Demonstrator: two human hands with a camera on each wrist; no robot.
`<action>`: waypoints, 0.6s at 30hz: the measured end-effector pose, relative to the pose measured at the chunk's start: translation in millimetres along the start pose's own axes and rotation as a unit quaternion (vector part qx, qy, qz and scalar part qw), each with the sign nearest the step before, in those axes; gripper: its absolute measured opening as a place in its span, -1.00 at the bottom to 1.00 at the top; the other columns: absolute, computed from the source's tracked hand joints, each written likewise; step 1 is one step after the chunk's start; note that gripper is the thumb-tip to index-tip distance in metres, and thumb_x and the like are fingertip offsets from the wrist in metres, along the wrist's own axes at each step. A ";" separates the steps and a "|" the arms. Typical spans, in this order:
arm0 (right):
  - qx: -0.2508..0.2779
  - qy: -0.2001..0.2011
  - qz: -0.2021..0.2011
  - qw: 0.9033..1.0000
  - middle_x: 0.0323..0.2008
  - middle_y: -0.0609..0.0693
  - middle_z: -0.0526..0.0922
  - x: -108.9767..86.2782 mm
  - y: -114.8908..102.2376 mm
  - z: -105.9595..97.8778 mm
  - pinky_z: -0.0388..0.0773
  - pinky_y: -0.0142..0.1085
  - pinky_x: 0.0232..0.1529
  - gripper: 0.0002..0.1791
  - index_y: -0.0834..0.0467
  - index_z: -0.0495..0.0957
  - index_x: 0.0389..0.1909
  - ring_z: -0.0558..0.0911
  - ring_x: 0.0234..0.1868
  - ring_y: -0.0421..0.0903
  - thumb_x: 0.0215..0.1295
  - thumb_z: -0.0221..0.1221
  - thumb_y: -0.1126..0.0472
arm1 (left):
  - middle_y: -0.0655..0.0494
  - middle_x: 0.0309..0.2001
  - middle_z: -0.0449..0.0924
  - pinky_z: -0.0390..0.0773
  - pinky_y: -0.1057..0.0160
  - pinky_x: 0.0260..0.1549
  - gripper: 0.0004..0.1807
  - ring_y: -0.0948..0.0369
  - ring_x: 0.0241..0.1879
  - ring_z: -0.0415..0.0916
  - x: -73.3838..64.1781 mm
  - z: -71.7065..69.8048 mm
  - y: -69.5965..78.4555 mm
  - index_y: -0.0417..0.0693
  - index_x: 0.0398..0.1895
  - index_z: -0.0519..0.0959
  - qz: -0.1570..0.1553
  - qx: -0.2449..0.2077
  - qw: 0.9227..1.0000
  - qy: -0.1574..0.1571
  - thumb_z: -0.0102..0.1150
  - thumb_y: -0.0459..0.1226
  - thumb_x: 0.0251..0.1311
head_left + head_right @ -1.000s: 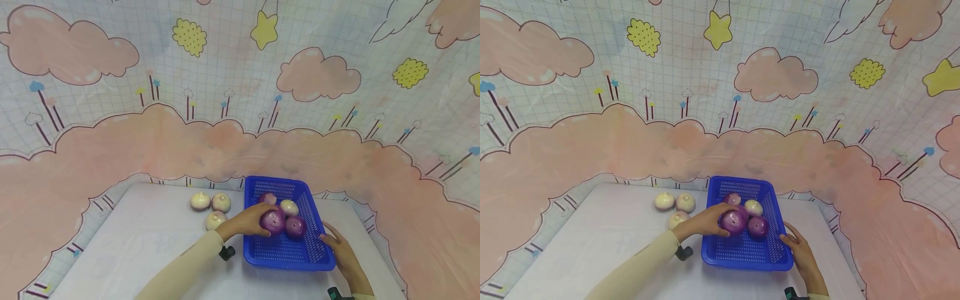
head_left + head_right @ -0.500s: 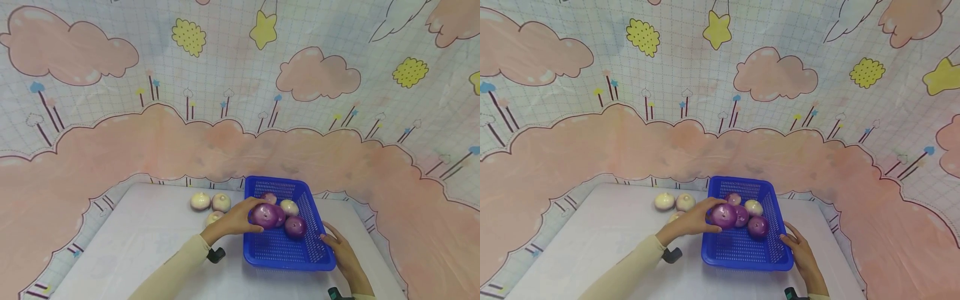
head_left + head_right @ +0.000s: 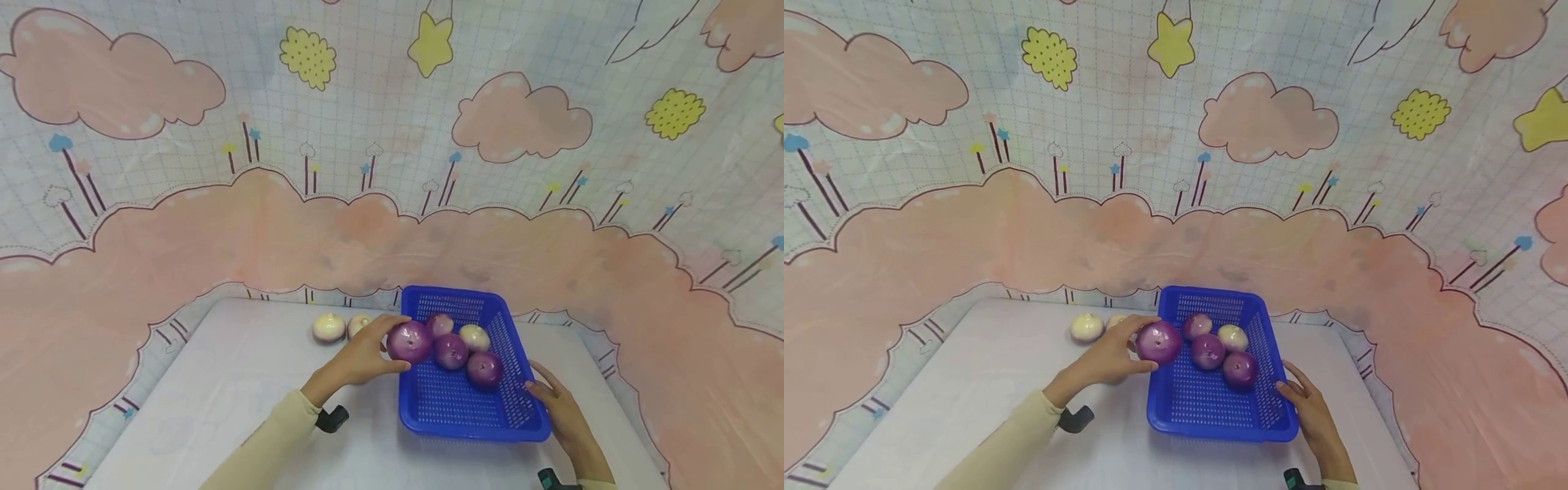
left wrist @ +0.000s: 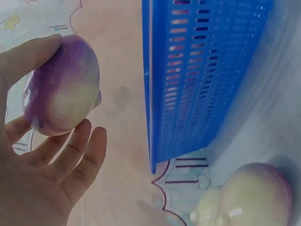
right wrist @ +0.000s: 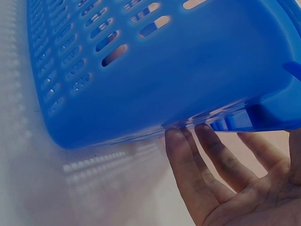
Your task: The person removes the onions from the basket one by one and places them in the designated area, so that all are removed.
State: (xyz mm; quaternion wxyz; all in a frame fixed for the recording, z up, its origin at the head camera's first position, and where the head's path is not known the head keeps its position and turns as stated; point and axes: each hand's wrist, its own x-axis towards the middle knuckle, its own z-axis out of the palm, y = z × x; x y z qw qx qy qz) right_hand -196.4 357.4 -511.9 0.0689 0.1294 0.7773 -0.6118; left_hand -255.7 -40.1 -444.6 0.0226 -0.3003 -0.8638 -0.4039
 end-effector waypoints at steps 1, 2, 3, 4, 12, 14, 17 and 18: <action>-0.001 0.000 -0.001 1.000 0.46 0.29 0.21 0.2 0.0 -0.3 0.55 0.00 0.22 -0.21 -0.19 0.01 0.54 0.43 0.35 0.22 0.38 0.13 -0.12 | 0.15 0.30 0.40 0.66 0.20 -0.11 -0.15 0.25 0.07 0.48 -1.0 -2.0 -0.5 0.13 0.40 0.29 0.000 -0.001 1.000 0.007 0.47 -0.06 0.01; -0.001 0.001 -0.002 1.000 0.46 0.29 0.21 0.3 -0.1 -0.5 0.55 0.01 0.22 -0.21 -0.19 0.02 0.54 0.42 0.36 0.22 0.38 0.13 -0.12 | 0.14 0.29 0.41 0.66 0.21 -0.12 -0.15 0.24 0.06 0.49 -2.0 -4.1 -0.9 0.12 0.40 0.30 0.000 -0.002 1.000 0.016 0.48 -0.07 0.00; -0.001 0.001 -0.003 1.000 0.47 0.29 0.21 0.4 -0.2 -0.6 0.54 0.01 0.23 -0.21 -0.19 0.01 0.54 0.42 0.36 0.22 0.38 0.13 -0.12 | 0.13 0.28 0.42 0.66 0.20 -0.13 -0.15 0.23 0.05 0.50 -3.1 -6.1 -1.4 0.12 0.39 0.32 -0.003 -0.003 1.000 0.025 0.49 -0.08 -0.01; -0.001 0.001 -0.004 1.000 0.47 0.29 0.20 0.5 -0.5 -0.6 0.54 0.01 0.23 -0.21 -0.19 0.01 0.54 0.41 0.37 0.23 0.38 0.13 -0.13 | 0.12 0.28 0.43 0.66 0.20 -0.14 -0.16 0.22 0.03 0.50 -4.1 -8.0 -1.9 0.12 0.38 0.33 -0.007 -0.003 0.999 0.033 0.50 -0.09 -0.02; 0.007 0.004 -0.007 1.000 0.45 0.29 0.23 -0.1 -1.7 0.6 0.57 -0.02 0.19 -0.23 -0.18 0.03 0.53 0.47 0.32 0.17 0.39 0.13 -0.11 | 0.10 0.27 0.45 0.66 0.13 -0.15 -0.17 0.17 0.03 0.52 -16.3 -19.1 -17.0 0.23 0.33 0.38 -0.042 -0.025 0.996 0.073 0.54 -0.09 -0.08; 0.006 0.002 -0.008 1.000 0.45 0.28 0.23 -0.3 -1.6 0.7 0.57 -0.02 0.20 -0.23 -0.18 0.03 0.54 0.47 0.32 0.18 0.39 0.12 -0.10 | 0.08 0.25 0.47 0.67 0.15 -0.17 -0.17 0.15 -0.03 0.53 -20.1 -20.8 -22.5 0.20 0.33 0.39 -0.044 -0.028 0.995 0.079 0.54 -0.09 -0.08; 0.006 0.001 -0.010 1.000 0.46 0.28 0.23 -0.2 -1.3 0.8 0.56 -0.01 0.21 -0.23 -0.17 0.03 0.54 0.45 0.33 0.19 0.40 0.12 -0.10 | 0.06 0.23 0.48 0.68 0.16 -0.19 -0.17 0.16 -0.09 0.51 -25.7 -23.0 -30.8 0.12 0.33 0.38 -0.050 -0.028 0.995 0.084 0.54 -0.11 -0.08; 0.007 0.000 -0.011 1.000 0.46 0.28 0.23 -0.2 -1.3 0.9 0.56 -0.01 0.22 -0.23 -0.16 0.02 0.54 0.44 0.34 0.20 0.40 0.11 -0.10 | 0.05 0.23 0.48 0.68 0.14 -0.20 -0.16 0.15 -0.11 0.51 -27.9 -24.0 -33.5 0.10 0.34 0.38 -0.053 -0.028 0.995 0.084 0.54 -0.11 -0.08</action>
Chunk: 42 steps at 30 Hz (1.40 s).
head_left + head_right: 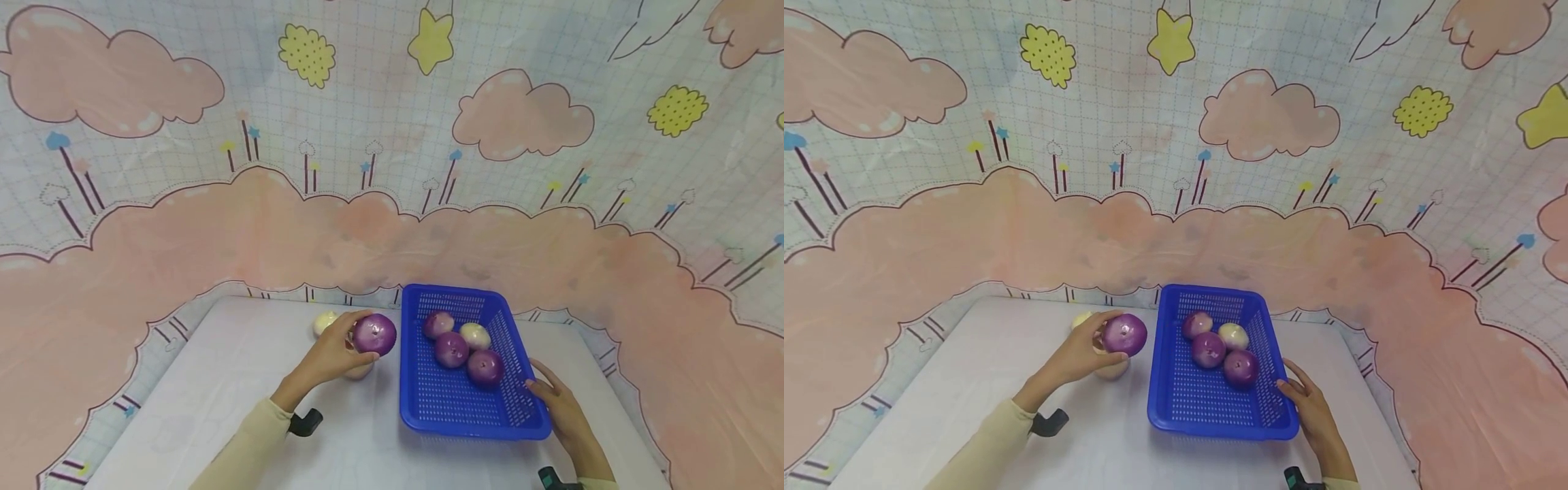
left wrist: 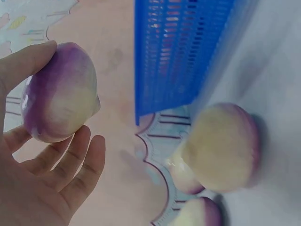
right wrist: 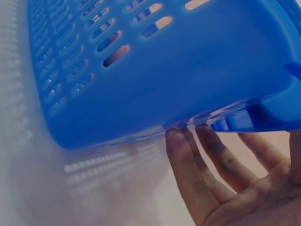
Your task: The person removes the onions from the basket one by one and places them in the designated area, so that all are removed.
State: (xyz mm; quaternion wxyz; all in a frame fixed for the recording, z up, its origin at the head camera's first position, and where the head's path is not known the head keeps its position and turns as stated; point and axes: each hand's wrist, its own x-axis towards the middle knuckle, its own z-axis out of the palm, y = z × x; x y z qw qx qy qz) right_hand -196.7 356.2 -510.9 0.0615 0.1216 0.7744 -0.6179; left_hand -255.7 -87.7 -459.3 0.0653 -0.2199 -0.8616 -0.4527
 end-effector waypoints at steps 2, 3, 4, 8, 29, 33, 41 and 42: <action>0.000 0.000 0.000 1.000 0.46 0.28 0.23 0.0 -0.2 0.2 0.55 -0.01 0.22 -0.24 -0.16 0.03 0.54 0.43 0.35 0.21 0.40 0.11 -0.09 | 0.03 0.22 0.48 0.69 0.09 -0.18 -0.16 0.13 -0.08 0.51 -3.2 -2.8 -5.0 0.07 0.34 0.37 -0.008 -0.004 1.000 0.002 0.54 -0.13 -0.08; 0.001 0.000 0.000 1.000 0.46 0.28 0.22 0.0 -0.3 0.3 0.55 -0.01 0.22 -0.24 -0.15 0.02 0.54 0.43 0.35 0.21 0.40 0.11 -0.09 | 0.02 0.22 0.48 0.69 0.08 -0.18 -0.15 0.12 -0.06 0.51 -4.8 -4.1 -7.4 0.06 0.34 0.37 -0.013 -0.006 1.000 0.003 0.54 -0.14 -0.08; 0.001 0.000 0.001 1.000 0.46 0.29 0.22 0.0 -0.4 0.4 0.55 -0.01 0.22 -0.24 -0.15 0.02 0.54 0.43 0.35 0.21 0.40 0.11 -0.09 | 0.01 0.21 0.48 0.69 0.08 -0.18 -0.15 0.10 -0.05 0.53 -6.4 -5.3 -9.7 0.05 0.34 0.37 -0.016 -0.007 1.000 0.005 0.54 -0.14 -0.08; 0.001 0.001 -0.001 1.000 0.46 0.29 0.23 0.0 -0.9 0.7 0.54 0.00 0.23 -0.24 -0.14 0.02 0.54 0.42 0.35 0.21 0.41 0.11 -0.08 | -0.04 0.17 0.50 0.68 0.13 -0.21 -0.16 0.05 -0.03 0.58 -12.9 -10.5 -17.1 0.02 0.35 0.36 -0.029 -0.004 0.999 0.015 0.53 -0.12 -0.07; 0.000 0.000 0.005 1.000 0.48 0.28 0.18 0.7 -3.4 -0.3 0.48 0.07 0.28 -0.21 -0.15 -0.01 0.55 0.33 0.41 0.29 0.39 0.11 -0.12 | -0.13 0.18 0.52 0.62 0.28 -0.29 -0.14 0.01 -0.02 0.56 -35.7 -37.9 -66.6 -0.10 0.34 0.34 -0.083 0.072 0.993 0.037 0.51 -0.07 -0.04; 0.004 -0.001 0.002 1.000 0.47 0.28 0.20 1.2 -4.1 -0.6 0.49 0.05 0.27 -0.22 -0.15 0.00 0.55 0.37 0.39 0.26 0.40 0.11 -0.11 | -0.18 0.19 0.52 0.65 0.08 -0.19 -0.12 -0.05 0.00 0.56 -36.9 -39.5 -74.7 -0.13 0.34 0.33 -0.096 0.084 0.991 0.033 0.50 -0.04 -0.04; 0.006 -0.001 0.004 1.000 0.46 0.28 0.22 -0.7 -3.5 0.4 0.52 -0.01 0.26 -0.23 -0.15 0.01 0.55 0.41 0.36 0.20 0.41 0.11 -0.09 | -0.35 0.18 0.50 0.54 -0.23 0.06 -0.13 -0.25 0.13 0.51 -36.7 -37.0 -87.0 -0.25 0.30 0.34 -0.147 0.125 0.981 0.022 0.48 -0.03 -0.03; 0.007 -0.001 0.005 1.000 0.46 0.28 0.22 -0.9 -3.1 0.6 0.52 -0.01 0.25 -0.23 -0.15 0.02 0.54 0.42 0.35 0.19 0.41 0.11 -0.09 | -0.37 0.18 0.50 0.52 -0.25 0.07 -0.13 -0.27 0.14 0.49 -36.5 -36.2 -87.8 -0.26 0.30 0.34 -0.152 0.129 0.980 0.018 0.48 -0.03 -0.03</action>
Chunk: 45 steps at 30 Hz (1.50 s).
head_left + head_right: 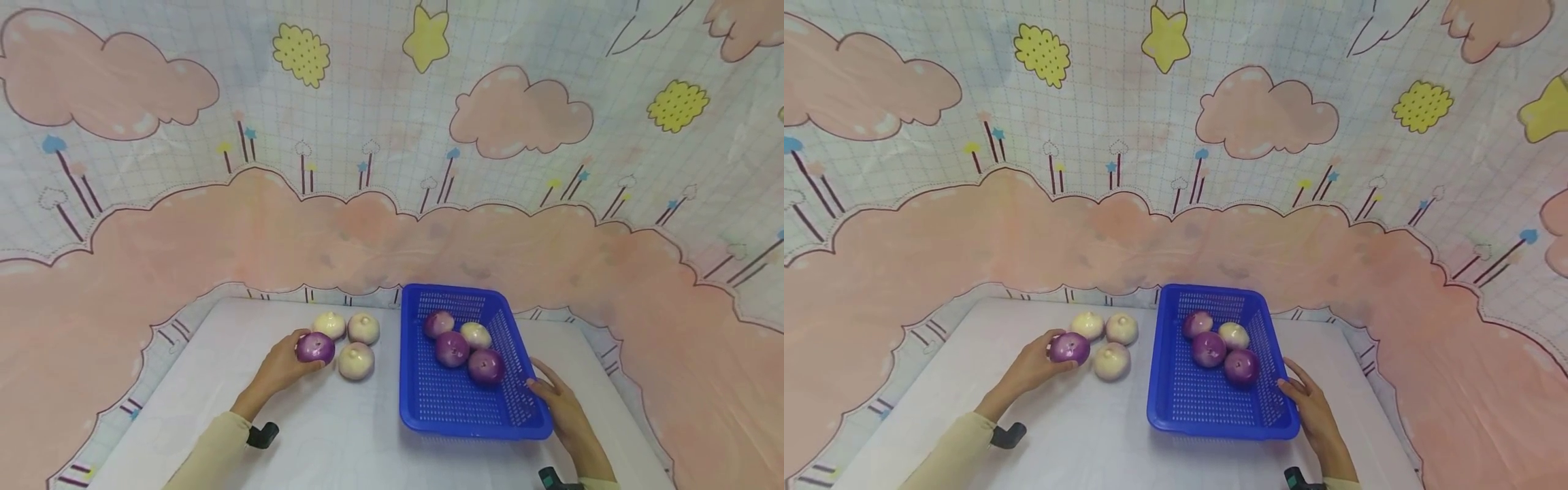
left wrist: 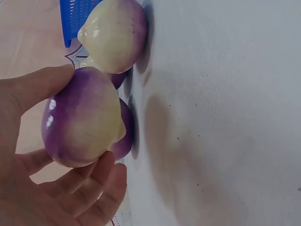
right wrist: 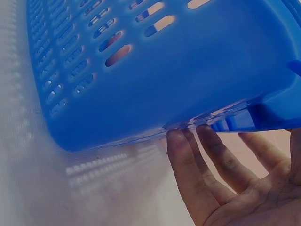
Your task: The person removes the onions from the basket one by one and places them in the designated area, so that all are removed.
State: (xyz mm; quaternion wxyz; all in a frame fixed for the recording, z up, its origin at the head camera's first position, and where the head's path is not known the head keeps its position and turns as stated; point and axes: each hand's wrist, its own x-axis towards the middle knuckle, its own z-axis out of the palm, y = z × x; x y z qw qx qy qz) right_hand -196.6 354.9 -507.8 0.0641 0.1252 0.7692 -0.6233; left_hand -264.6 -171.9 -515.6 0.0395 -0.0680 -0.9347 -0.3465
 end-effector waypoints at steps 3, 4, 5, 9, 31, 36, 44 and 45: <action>-0.001 -0.001 0.000 1.000 0.46 0.29 0.21 -0.5 1.4 0.7 0.53 0.00 0.24 -0.24 -0.15 0.01 0.55 0.44 0.34 0.19 0.41 0.10 -0.09 | -0.38 0.18 0.49 0.51 -0.26 0.08 -0.14 -0.28 0.14 0.49 0.5 2.3 0.6 -0.27 0.30 0.35 -0.014 0.000 1.000 -0.011 0.48 -0.04 -0.03; -0.001 -0.001 0.000 1.000 0.46 0.29 0.21 -0.7 1.8 0.9 0.53 0.01 0.24 -0.24 -0.15 0.01 0.54 0.44 0.34 0.20 0.41 0.10 -0.08 | -0.39 0.18 0.49 0.51 -0.26 0.08 -0.13 -0.28 0.14 0.49 0.8 2.9 0.9 -0.28 0.30 0.34 -0.017 0.001 1.000 -0.014 0.47 -0.05 -0.03; -0.001 0.000 -0.001 1.000 0.46 0.29 0.21 -0.7 2.4 1.0 0.53 0.02 0.24 -0.24 -0.15 0.02 0.54 0.43 0.34 0.21 0.41 0.11 -0.08 | -0.39 0.17 0.49 0.52 -0.26 0.07 -0.13 -0.28 0.13 0.49 1.0 3.3 1.6 -0.29 0.30 0.34 -0.019 0.000 1.000 -0.016 0.48 -0.05 -0.03; -0.001 0.003 0.001 1.000 0.46 0.29 0.21 -0.5 4.0 1.1 0.51 0.06 0.25 -0.24 -0.17 0.02 0.54 0.40 0.36 0.25 0.40 0.12 -0.09 | -0.38 0.14 0.51 0.53 -0.25 0.04 -0.11 -0.27 0.10 0.51 2.4 5.7 2.1 -0.30 0.31 0.34 -0.032 0.003 0.999 -0.022 0.47 -0.04 -0.03; -0.001 -0.003 0.005 1.000 0.49 0.28 0.17 -0.1 2.4 0.1 0.50 0.02 0.28 -0.22 -0.17 0.00 0.55 0.33 0.41 0.27 0.40 0.10 -0.13 | -0.34 0.15 0.47 0.59 -0.15 -0.04 -0.20 -0.17 0.06 0.52 5.3 6.6 1.1 -0.25 0.35 0.30 -0.034 -0.009 0.999 -0.013 0.38 -0.12 0.07; -0.001 -0.004 0.001 1.000 0.48 0.27 0.18 1.4 3.1 -0.8 0.50 0.01 0.27 -0.23 -0.18 0.00 0.54 0.35 0.40 0.24 0.41 0.09 -0.13 | -0.36 0.20 0.44 0.56 -0.19 -0.01 -0.28 -0.23 0.11 0.50 3.1 -2.9 9.2 -0.27 0.35 0.29 -0.015 -0.016 1.000 0.014 0.29 -0.16 0.17; 0.001 -0.007 -0.002 1.000 0.49 0.27 0.16 0.9 3.6 -1.2 0.49 0.03 0.28 -0.24 -0.17 -0.01 0.55 0.33 0.41 0.27 0.42 0.09 -0.11 | -0.32 0.21 0.45 0.50 -0.23 0.08 -0.34 -0.23 0.16 0.48 -0.6 -10.4 20.0 -0.24 0.34 0.31 0.028 -0.032 0.997 0.059 0.25 -0.16 0.23; 0.001 -0.006 -0.002 1.000 0.49 0.27 0.17 0.9 3.4 -1.2 0.49 0.03 0.28 -0.24 -0.17 0.00 0.55 0.33 0.41 0.27 0.42 0.09 -0.12 | -0.32 0.21 0.45 0.49 -0.23 0.08 -0.34 -0.23 0.16 0.48 -1.0 -10.7 21.8 -0.24 0.34 0.31 0.033 -0.036 0.997 0.064 0.25 -0.17 0.23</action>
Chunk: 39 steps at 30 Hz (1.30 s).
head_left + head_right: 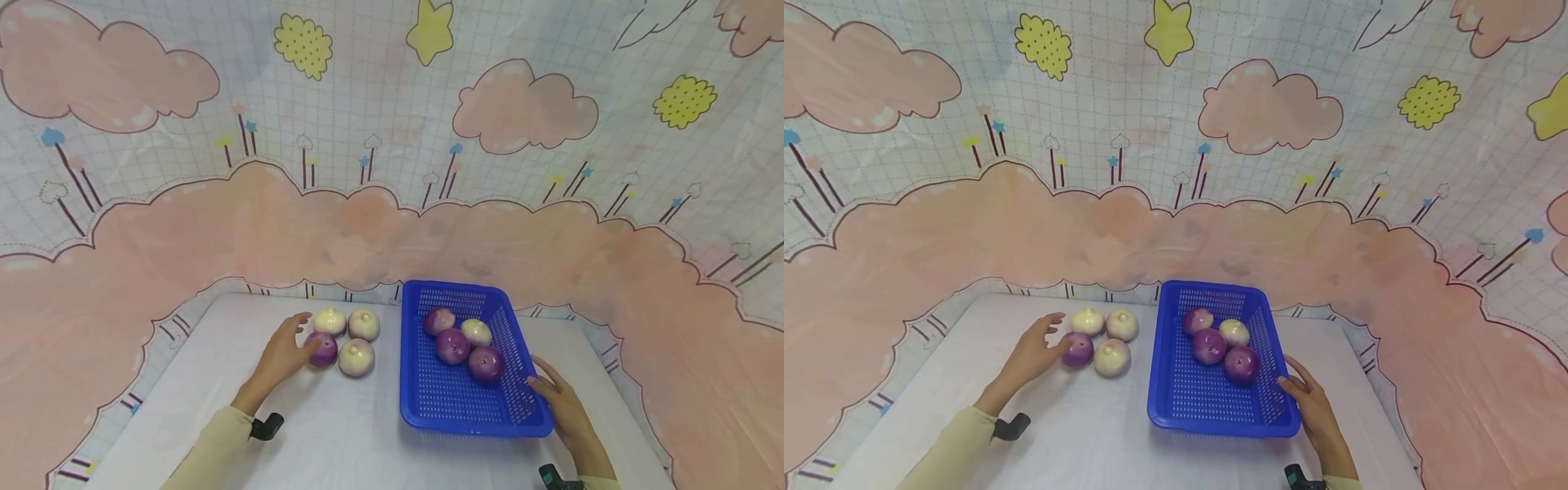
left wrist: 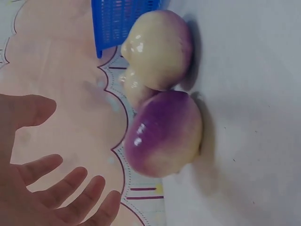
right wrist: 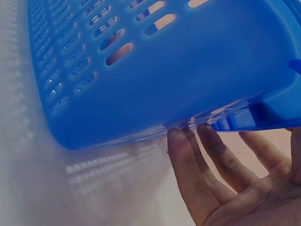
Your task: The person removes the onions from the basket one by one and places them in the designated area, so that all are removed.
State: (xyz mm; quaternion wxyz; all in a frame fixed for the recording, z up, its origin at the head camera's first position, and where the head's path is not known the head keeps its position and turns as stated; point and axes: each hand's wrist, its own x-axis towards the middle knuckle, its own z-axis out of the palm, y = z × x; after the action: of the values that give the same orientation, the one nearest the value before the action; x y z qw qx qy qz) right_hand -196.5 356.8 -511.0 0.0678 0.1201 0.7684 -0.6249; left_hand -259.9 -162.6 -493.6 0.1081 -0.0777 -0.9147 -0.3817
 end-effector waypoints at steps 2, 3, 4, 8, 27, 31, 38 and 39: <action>0.001 0.001 0.001 1.000 0.48 0.27 0.18 0.0 -0.2 0.3 0.50 0.02 0.27 -0.24 -0.18 0.00 0.55 0.34 0.40 0.26 0.41 0.09 -0.12 | -0.31 0.21 0.46 0.50 -0.22 0.08 -0.34 -0.22 0.16 0.48 -1.0 -0.2 4.6 -0.25 0.33 0.33 0.009 -0.007 1.000 0.010 0.27 -0.19 0.21; 0.001 0.000 0.002 1.000 0.48 0.27 0.18 0.0 -0.2 0.3 0.50 0.02 0.27 -0.24 -0.18 0.00 0.55 0.35 0.40 0.25 0.42 0.09 -0.11 | -0.32 0.20 0.46 0.51 -0.22 0.07 -0.35 -0.22 0.16 0.48 -1.7 0.1 6.9 -0.26 0.32 0.33 0.015 -0.011 1.000 0.014 0.27 -0.20 0.20; 0.001 0.000 0.002 1.000 0.48 0.27 0.18 0.1 -0.2 0.4 0.50 0.02 0.27 -0.24 -0.17 0.00 0.55 0.35 0.40 0.25 0.42 0.09 -0.11 | -0.31 0.20 0.46 0.52 -0.21 0.06 -0.36 -0.22 0.15 0.48 -2.1 0.5 9.4 -0.26 0.31 0.34 0.019 -0.014 1.000 0.017 0.27 -0.21 0.20; -0.002 0.000 0.001 1.000 0.47 0.27 0.20 0.5 -0.6 0.2 0.50 0.02 0.27 -0.24 -0.17 0.00 0.55 0.39 0.38 0.21 0.42 0.09 -0.10 | -0.29 0.22 0.46 0.54 -0.19 0.05 -0.38 -0.21 0.16 0.48 -2.7 4.5 21.6 -0.27 0.29 0.36 0.037 -0.033 0.999 0.023 0.29 -0.24 0.20; 0.012 -0.002 -0.002 1.000 0.46 0.28 0.23 -2.0 -1.3 0.1 0.56 -0.08 0.20 -0.26 -0.13 0.02 0.54 0.47 0.31 0.11 0.43 0.10 -0.05 | -0.10 0.12 0.56 0.56 -0.11 0.10 -0.45 -0.05 0.13 0.52 -8.2 44.5 86.7 -0.16 0.22 0.46 0.091 -0.121 0.988 0.014 0.32 -0.23 0.15; 0.013 -0.004 -0.006 1.000 0.46 0.28 0.21 -1.7 -1.4 0.6 0.56 -0.08 0.20 -0.25 -0.13 0.02 0.55 0.46 0.33 0.13 0.42 0.09 -0.06 | -0.06 0.15 0.55 0.54 -0.11 0.13 -0.46 -0.03 0.15 0.52 -7.0 47.8 96.8 -0.14 0.21 0.47 0.101 -0.129 0.986 0.018 0.32 -0.24 0.14; 0.007 -0.005 -0.009 1.000 0.46 0.28 0.21 -0.5 -1.9 0.4 0.53 -0.04 0.24 -0.26 -0.13 0.01 0.55 0.42 0.36 0.18 0.43 0.08 -0.07 | -0.05 0.15 0.54 0.59 0.00 0.10 -0.48 0.03 0.16 0.50 -5.0 53.5 113.5 -0.11 0.22 0.47 0.114 -0.141 0.983 0.005 0.31 -0.26 0.17; 0.007 -0.004 -0.008 1.000 0.47 0.28 0.21 -0.2 -2.3 0.4 0.53 -0.03 0.24 -0.25 -0.14 0.02 0.55 0.41 0.37 0.19 0.43 0.09 -0.07 | -0.06 0.16 0.54 0.60 0.01 0.10 -0.47 0.03 0.17 0.50 -4.9 53.9 116.5 -0.12 0.23 0.46 0.114 -0.145 0.983 0.002 0.30 -0.26 0.18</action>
State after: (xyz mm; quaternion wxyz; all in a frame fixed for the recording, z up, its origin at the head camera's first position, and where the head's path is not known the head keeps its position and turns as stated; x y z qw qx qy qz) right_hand -196.9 356.0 -508.9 0.0652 0.1114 0.7647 -0.6313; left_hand -236.5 -43.2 -452.4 0.1403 -0.1955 -0.8346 -0.4955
